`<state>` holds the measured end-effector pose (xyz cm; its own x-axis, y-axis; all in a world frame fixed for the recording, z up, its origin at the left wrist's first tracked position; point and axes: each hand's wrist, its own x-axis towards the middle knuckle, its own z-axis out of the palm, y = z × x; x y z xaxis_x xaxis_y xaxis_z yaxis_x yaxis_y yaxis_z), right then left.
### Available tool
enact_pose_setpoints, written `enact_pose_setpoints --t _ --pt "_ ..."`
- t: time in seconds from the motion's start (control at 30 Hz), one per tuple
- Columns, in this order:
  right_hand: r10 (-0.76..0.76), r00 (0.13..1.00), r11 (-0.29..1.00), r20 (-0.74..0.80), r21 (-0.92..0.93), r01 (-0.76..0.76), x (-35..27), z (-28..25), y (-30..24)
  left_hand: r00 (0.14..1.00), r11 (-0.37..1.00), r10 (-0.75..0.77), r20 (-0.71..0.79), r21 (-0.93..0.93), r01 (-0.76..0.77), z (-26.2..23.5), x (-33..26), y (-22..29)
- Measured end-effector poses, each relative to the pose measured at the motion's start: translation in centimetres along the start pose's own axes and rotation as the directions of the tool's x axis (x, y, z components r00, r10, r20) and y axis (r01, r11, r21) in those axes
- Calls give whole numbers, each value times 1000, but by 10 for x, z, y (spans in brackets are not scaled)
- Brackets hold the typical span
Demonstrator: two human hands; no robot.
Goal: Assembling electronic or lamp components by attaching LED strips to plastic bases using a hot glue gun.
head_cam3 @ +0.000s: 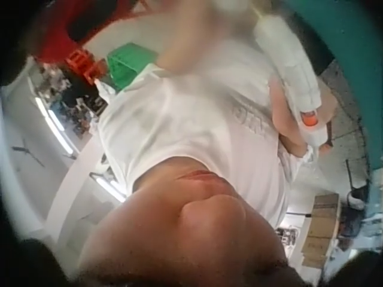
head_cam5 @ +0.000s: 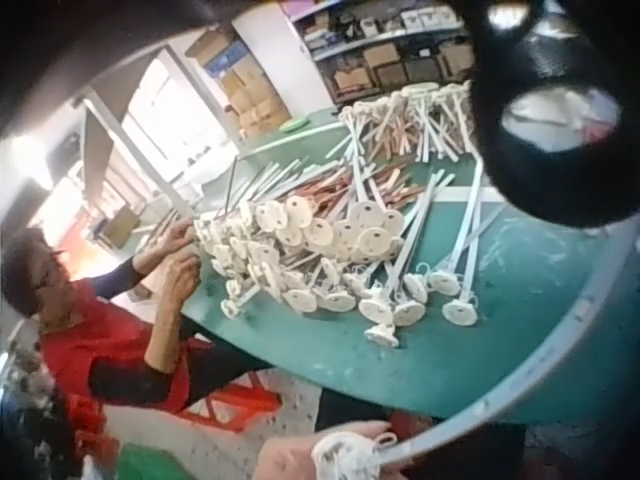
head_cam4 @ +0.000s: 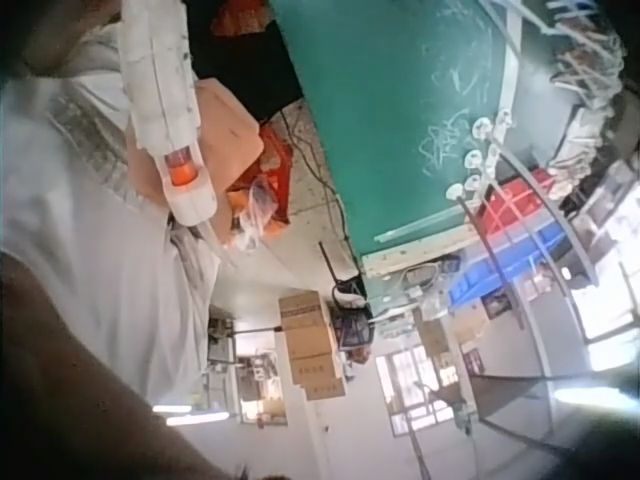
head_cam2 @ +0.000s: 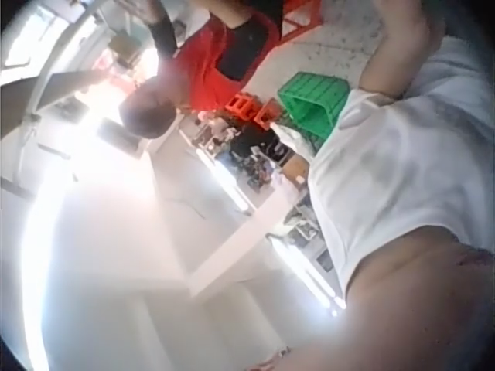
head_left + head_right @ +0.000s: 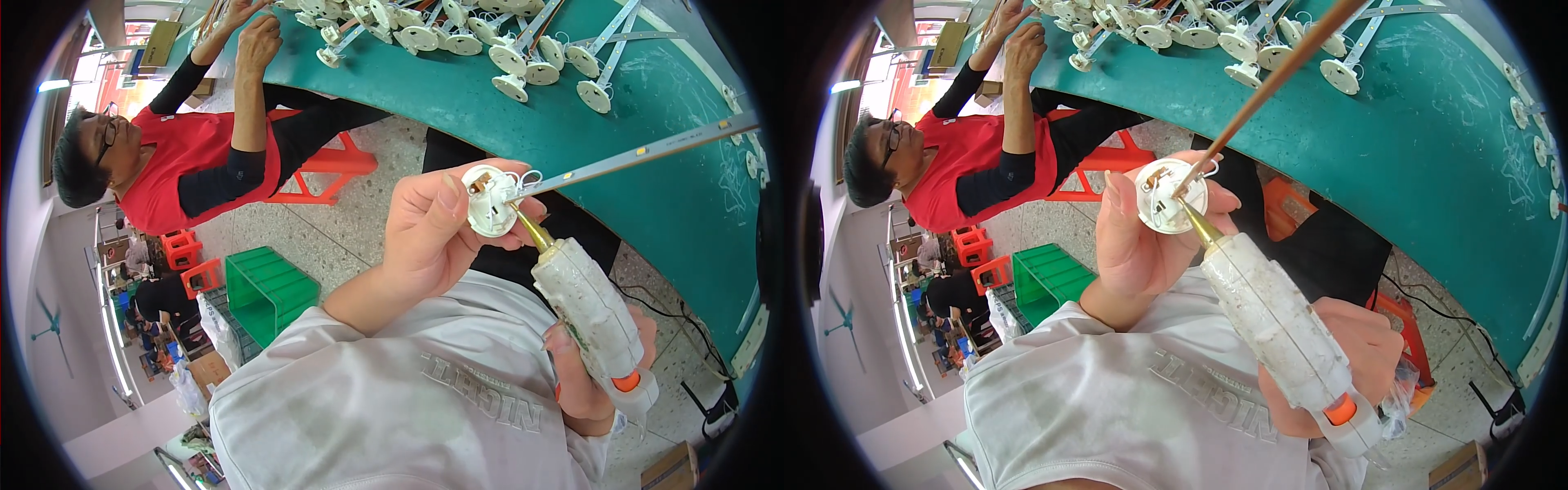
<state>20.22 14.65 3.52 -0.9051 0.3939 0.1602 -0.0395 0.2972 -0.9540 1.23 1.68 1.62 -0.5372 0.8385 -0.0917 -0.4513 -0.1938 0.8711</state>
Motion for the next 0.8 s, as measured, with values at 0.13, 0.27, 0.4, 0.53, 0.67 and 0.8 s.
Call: enact_pose_setpoints --t 0.13,0.27,0.4,0.53,0.67,0.8 --pt "90 996 963 -24 -252 -94 -4 2 -6 1000 996 5 -25 90 -3 0 -1 1" --pt "157 986 967 -53 -194 -165 -1 4 -9 999 998 20 35 -67 -18 -10 -2 -7" --pt "190 981 951 -33 -242 -192 0 2 -11 997 992 53 61 -119 -46 -11 0 -9" --pt "88 995 906 -54 -410 -103 2 2 -15 993 984 73 93 -171 -57 -14 2 -13" --pt "142 987 989 75 16 -144 22 1 -7 999 999 40 -9 -34 -40 -4 8 -3" --pt "11 991 1000 -132 8 -10 14 10 6 983 986 167 -71 -14 -168 -4 14 -5"
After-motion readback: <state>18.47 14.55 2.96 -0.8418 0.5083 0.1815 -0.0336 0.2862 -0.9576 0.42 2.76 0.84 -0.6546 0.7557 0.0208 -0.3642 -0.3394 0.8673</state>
